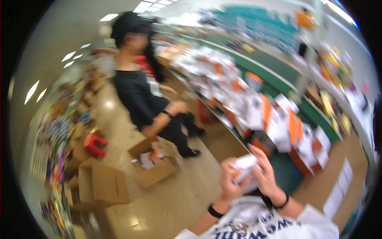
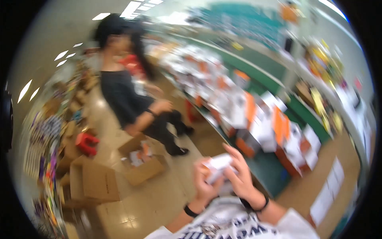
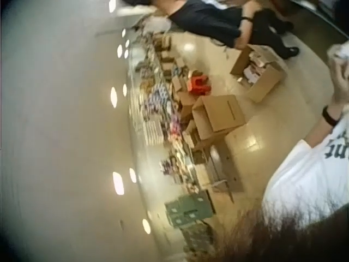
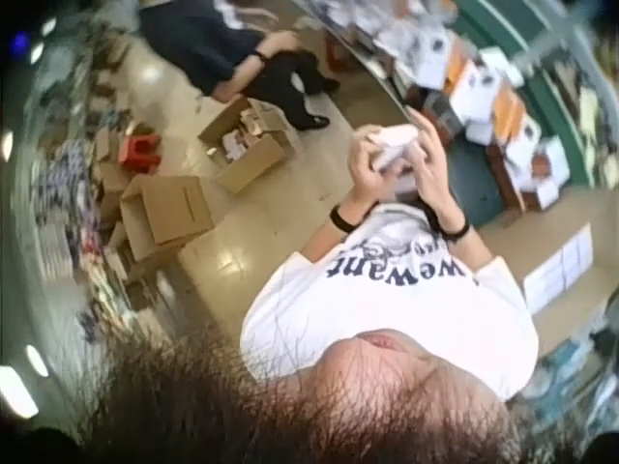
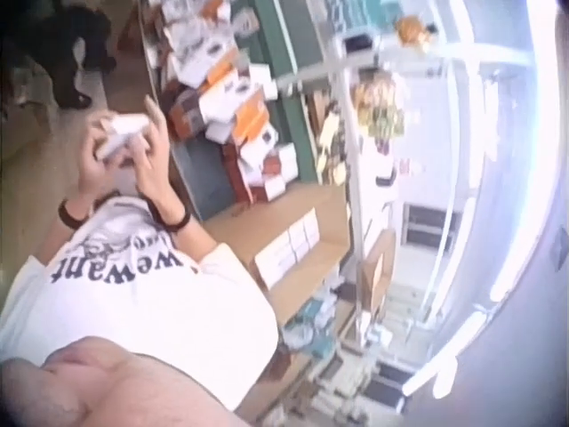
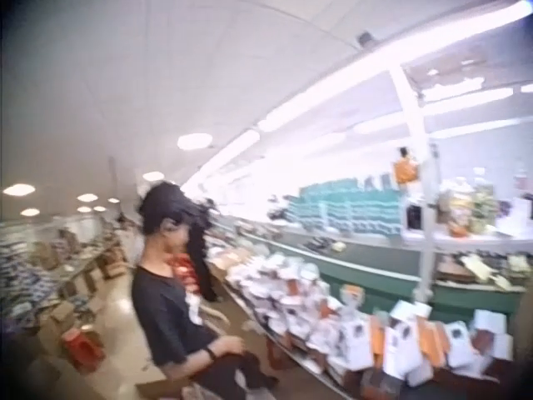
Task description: Packing small electronic device boxes into larger shipping cartons.
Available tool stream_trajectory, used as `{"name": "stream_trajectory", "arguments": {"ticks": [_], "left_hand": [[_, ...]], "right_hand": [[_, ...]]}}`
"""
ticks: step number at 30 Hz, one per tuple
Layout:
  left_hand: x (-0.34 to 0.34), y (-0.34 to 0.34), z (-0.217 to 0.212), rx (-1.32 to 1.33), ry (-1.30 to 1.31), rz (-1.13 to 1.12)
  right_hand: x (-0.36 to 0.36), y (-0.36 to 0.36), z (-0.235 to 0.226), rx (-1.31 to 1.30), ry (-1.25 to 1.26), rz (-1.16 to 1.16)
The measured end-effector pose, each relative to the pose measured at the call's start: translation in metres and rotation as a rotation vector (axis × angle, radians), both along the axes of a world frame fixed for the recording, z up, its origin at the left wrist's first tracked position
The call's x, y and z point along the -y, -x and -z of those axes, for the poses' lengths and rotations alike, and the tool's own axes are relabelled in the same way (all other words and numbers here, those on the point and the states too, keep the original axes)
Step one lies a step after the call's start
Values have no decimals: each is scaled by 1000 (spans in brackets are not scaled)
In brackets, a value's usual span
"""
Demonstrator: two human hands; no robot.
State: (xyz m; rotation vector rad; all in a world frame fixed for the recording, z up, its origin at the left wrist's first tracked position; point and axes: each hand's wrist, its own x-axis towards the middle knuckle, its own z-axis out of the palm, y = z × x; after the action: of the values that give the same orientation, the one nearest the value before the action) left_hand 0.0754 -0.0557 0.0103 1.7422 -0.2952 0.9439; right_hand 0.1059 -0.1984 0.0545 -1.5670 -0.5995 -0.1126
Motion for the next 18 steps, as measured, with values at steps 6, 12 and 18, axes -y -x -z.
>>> {"name": "stream_trajectory", "arguments": {"ticks": [6, 12, 18], "left_hand": [[13, -16, -26, 161, -281, 38], [38, -16, -24, 185, -377, 225], [71, -27, -13, 82, -23, 533]], "right_hand": [[17, 2, -12, -144, -310, 56], [53, 27, -4, -38, -185, 222], [70, 50, -8, -24, -268, 340]]}}
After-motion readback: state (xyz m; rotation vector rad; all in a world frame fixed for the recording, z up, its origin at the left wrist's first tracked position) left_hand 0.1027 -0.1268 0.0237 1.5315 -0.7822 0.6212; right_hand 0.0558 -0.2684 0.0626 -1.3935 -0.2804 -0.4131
